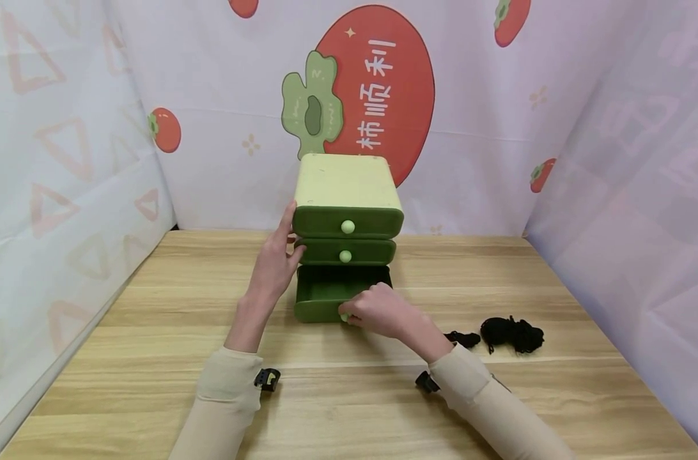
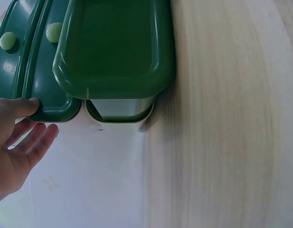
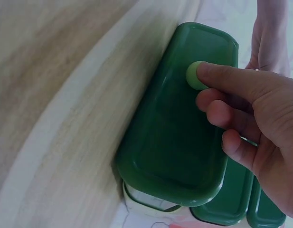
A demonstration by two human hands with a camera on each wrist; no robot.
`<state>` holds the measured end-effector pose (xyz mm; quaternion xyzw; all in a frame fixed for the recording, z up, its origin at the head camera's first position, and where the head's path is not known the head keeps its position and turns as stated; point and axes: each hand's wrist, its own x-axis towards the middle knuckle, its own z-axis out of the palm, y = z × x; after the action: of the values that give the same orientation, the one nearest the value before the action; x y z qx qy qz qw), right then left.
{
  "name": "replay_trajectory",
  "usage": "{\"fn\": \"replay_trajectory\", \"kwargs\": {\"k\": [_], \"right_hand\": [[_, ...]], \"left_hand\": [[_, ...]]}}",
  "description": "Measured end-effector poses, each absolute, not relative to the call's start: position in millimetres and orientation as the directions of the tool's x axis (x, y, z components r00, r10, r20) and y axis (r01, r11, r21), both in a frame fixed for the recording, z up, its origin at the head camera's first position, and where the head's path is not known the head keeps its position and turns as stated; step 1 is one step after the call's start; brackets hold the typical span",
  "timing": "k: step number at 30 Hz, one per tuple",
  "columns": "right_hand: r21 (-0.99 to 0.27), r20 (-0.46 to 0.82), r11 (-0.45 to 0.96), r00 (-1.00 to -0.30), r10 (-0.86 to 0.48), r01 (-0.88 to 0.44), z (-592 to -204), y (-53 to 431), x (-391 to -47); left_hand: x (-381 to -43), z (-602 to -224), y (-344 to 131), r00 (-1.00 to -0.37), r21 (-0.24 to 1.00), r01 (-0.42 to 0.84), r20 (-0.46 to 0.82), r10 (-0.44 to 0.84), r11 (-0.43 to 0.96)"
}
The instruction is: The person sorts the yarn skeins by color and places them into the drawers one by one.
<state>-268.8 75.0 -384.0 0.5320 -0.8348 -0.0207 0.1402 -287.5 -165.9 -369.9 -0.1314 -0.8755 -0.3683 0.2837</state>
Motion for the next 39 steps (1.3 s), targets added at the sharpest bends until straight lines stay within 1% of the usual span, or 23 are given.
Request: {"fn": "replay_trajectory", "kwargs": {"k": [17, 20, 22, 24, 27, 35, 39], "right_hand": [[0.200, 0.229, 0.430, -0.385, -0.894, -0.880, -380, 79, -255], [0.195, 0.256, 0.413, -0.361, -0.897, -0.889, -375, 85, -252], [0.176, 0.251, 0.406, -0.358, -0.899, -0.897, -371, 90, -251], [0.160, 0.245, 0.411, -0.367, -0.897, -0.898, -367, 97, -250], [0.118, 0.224, 0.443, -0.411, -0.884, -0.889, -361, 109, -250], [0.011, 0.239, 0.505, -0.488, -0.839, -0.863, -352, 150, -254], [-0.002, 0.231, 0.530, -0.516, -0.825, -0.848, -354, 168, -257]], "left_hand": [[-288, -369, -167, -0.810, 0.582, 0.440, 0.586, 0.022, 0.684], [-288, -369, -166, -0.810, 0.584, 0.438, 0.585, 0.019, 0.683], [-288, -369, -166, -0.810, 0.584, 0.438, 0.586, 0.020, 0.683], [-288, -369, -166, -0.811, 0.582, 0.437, 0.585, 0.021, 0.685], [-288, -368, -166, -0.808, 0.577, 0.442, 0.588, 0.026, 0.687], [-286, -369, -165, -0.810, 0.581, 0.440, 0.586, 0.024, 0.685], [-286, -370, -166, -0.811, 0.583, 0.436, 0.585, 0.018, 0.686]]}}
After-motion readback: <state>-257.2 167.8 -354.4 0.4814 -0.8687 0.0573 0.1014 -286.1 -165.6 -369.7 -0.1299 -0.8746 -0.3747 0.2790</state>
